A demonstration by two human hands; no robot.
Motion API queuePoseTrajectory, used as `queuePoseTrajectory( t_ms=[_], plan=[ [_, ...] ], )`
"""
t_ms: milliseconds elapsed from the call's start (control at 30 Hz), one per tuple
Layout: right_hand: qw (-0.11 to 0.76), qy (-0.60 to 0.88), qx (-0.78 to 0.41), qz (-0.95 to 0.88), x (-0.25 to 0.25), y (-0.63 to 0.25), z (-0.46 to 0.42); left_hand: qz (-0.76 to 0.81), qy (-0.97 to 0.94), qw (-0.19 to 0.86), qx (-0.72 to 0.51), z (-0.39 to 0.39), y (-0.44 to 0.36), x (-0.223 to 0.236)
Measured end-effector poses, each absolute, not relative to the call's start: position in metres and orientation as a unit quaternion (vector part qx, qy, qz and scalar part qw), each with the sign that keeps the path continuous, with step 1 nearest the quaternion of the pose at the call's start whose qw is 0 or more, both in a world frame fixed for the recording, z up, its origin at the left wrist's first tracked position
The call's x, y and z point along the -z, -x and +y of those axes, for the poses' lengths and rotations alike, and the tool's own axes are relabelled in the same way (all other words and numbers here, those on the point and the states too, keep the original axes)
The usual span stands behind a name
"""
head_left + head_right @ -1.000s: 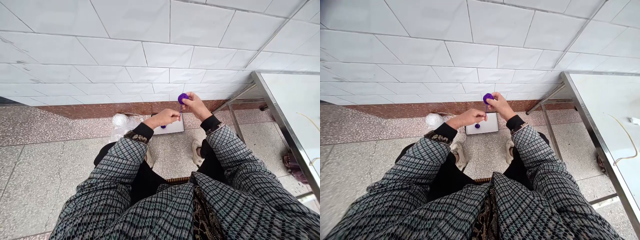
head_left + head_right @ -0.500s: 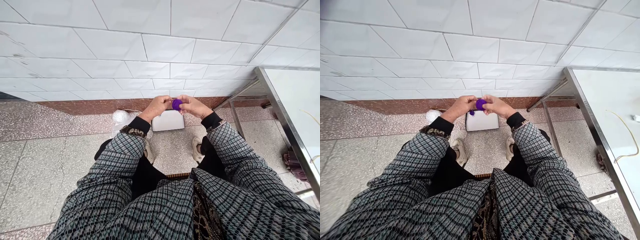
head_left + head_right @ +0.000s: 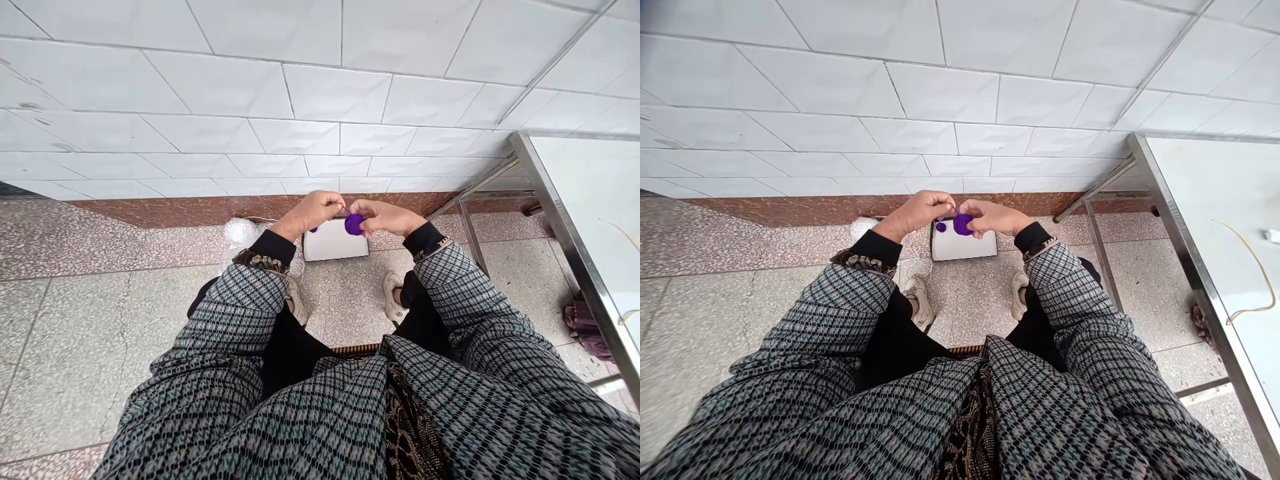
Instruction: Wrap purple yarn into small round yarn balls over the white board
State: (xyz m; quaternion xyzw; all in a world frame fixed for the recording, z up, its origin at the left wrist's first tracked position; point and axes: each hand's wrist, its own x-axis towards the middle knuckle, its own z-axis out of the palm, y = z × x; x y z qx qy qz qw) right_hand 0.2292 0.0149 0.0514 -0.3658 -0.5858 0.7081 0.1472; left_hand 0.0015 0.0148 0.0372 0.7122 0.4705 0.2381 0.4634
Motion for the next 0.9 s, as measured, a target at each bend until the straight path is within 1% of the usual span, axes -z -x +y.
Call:
queuePoseTrajectory(
  t_ms=[67, 167, 200, 267, 433, 533, 600, 667, 733, 767, 800, 833, 900],
  plan=[
    [0.230, 0.328, -0.738, -0.543, -0.057, -0.230, 0.016, 0.487, -0.703, 0.472, -0.213, 0.016, -0.003, -0.037],
    [0.373, 0.346, -0.708, -0.490, -0.059, -0.230, 0.021, 0.448, -0.724, 0.490, -0.185, 0.011, -0.012, -0.040],
    [0.405, 0.360, -0.692, -0.476, -0.058, -0.229, 0.023, 0.430, -0.735, 0.495, -0.176, 0.008, -0.015, -0.042],
    [0.437, 0.390, -0.670, -0.457, -0.056, -0.228, 0.025, 0.400, -0.753, 0.499, -0.155, 0.004, -0.020, -0.045],
    [0.424, 0.451, -0.629, -0.470, -0.048, -0.224, 0.027, 0.359, -0.778, 0.494, -0.147, -0.001, -0.023, -0.050],
    [0.390, 0.496, -0.592, -0.501, -0.044, -0.222, 0.027, 0.355, -0.786, 0.484, -0.150, -0.002, -0.021, -0.049],
    [0.329, 0.528, -0.560, -0.546, -0.041, -0.222, 0.026, 0.369, -0.785, 0.468, -0.168, -0.002, -0.018, -0.049],
    [0.238, 0.514, -0.556, -0.608, -0.042, -0.224, 0.022, 0.398, -0.771, 0.455, -0.201, -0.001, -0.014, -0.050],
    [0.156, 0.434, -0.609, -0.645, -0.046, -0.227, 0.018, 0.430, -0.749, 0.450, -0.228, 0.002, -0.007, -0.053],
    [0.143, 0.386, -0.647, -0.642, -0.051, -0.228, 0.015, 0.444, -0.740, 0.448, -0.235, 0.004, -0.004, -0.054],
    [0.156, 0.346, -0.681, -0.627, -0.056, -0.229, 0.013, 0.454, -0.733, 0.448, -0.239, 0.005, -0.001, -0.055],
    [0.193, 0.320, -0.704, -0.604, -0.062, -0.230, 0.012, 0.460, -0.727, 0.449, -0.241, 0.007, 0.001, -0.057],
    [0.318, 0.330, -0.691, -0.558, -0.073, -0.231, 0.011, 0.460, -0.723, 0.457, -0.239, 0.008, 0.004, -0.060]
  ],
)
